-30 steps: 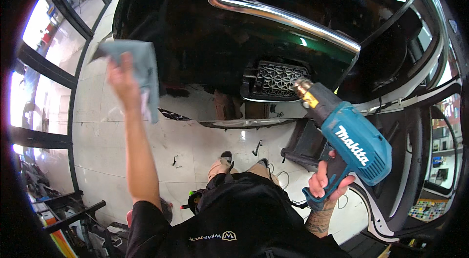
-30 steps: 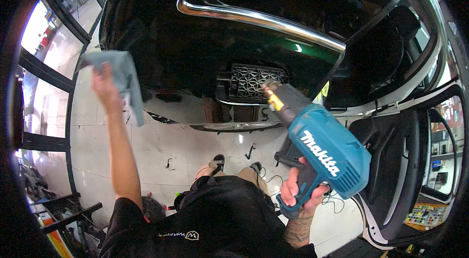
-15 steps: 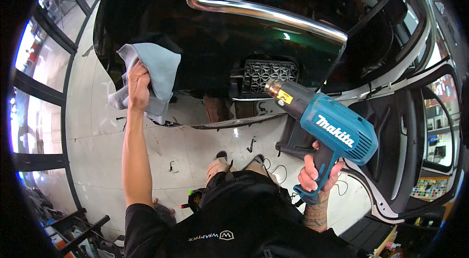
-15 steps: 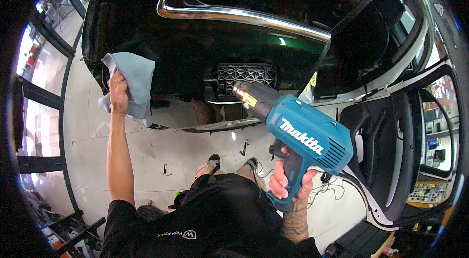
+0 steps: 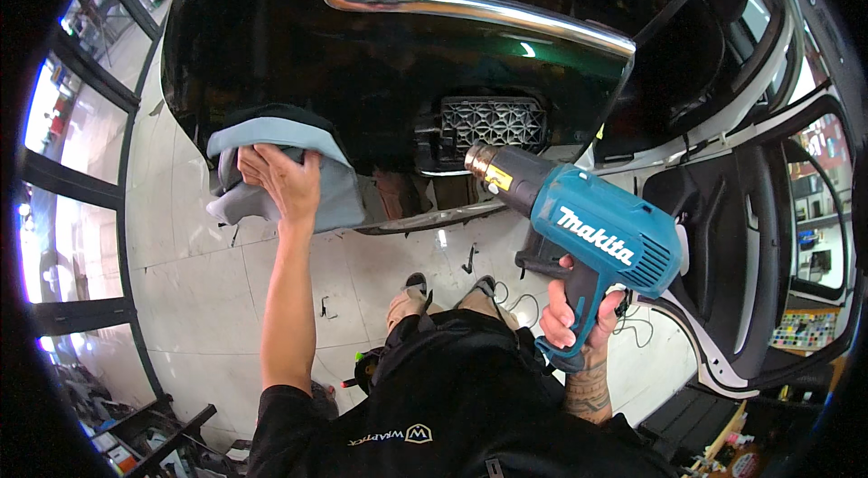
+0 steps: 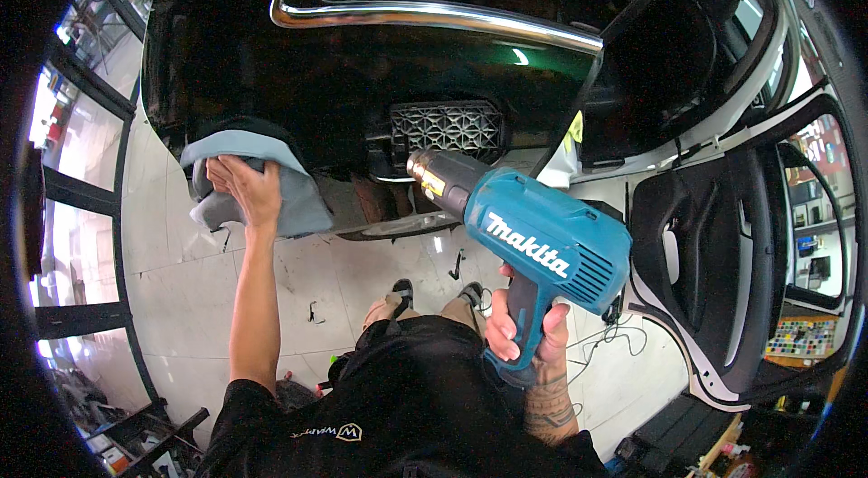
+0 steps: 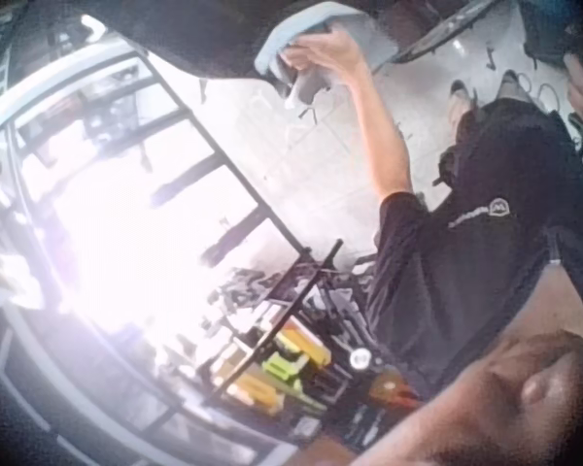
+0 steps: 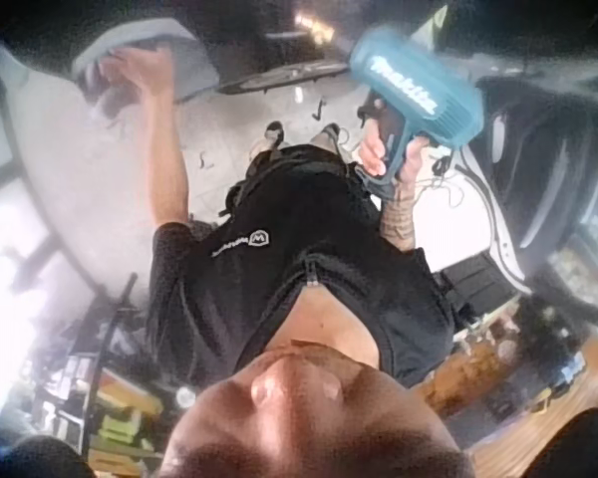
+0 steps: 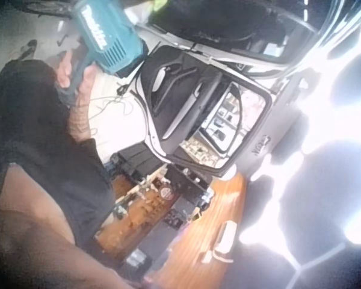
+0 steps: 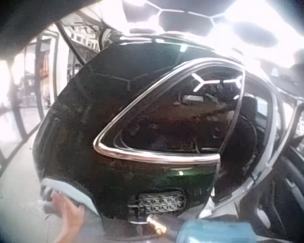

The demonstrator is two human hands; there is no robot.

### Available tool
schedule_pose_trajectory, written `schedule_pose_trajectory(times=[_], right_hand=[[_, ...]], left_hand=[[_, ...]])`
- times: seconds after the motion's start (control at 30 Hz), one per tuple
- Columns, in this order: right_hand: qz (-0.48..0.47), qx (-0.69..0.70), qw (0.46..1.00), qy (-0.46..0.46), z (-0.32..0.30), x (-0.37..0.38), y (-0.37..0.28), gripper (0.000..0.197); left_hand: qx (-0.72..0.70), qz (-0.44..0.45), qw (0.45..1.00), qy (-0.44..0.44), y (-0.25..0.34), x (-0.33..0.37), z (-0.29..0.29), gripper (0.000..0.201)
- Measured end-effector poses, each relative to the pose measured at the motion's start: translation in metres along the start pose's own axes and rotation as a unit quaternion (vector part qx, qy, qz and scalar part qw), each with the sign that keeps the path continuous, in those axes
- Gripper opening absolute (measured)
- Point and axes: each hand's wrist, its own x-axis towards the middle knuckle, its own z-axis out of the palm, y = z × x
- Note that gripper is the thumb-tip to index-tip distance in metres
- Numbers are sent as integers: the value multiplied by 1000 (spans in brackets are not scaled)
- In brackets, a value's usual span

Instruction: The person applies a black vinyl wrap to the front fender of a white car. They use a squeegee to smooth the wrap, a knife to trim edges, and a heat gun to activate the adhesive and conform the material to the wheel arch and bumper contours.

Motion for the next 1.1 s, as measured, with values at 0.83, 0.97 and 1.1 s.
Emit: schedule_pose_trajectory(times=[0.83,0.97,1.1], right_hand=[[27,-117,986,114,-33,-45,-31,85],[80,-95,986,113,-31,-44,-21,78],[147,-52,983,94,-46,-52,-21,60]], left_hand=[[-5,50,987,-150,-45,-42,-2,89],[-12,35,989,-142,-44,-47,2,93],[-47,-19,993,-105,-36,-68,18,96]])
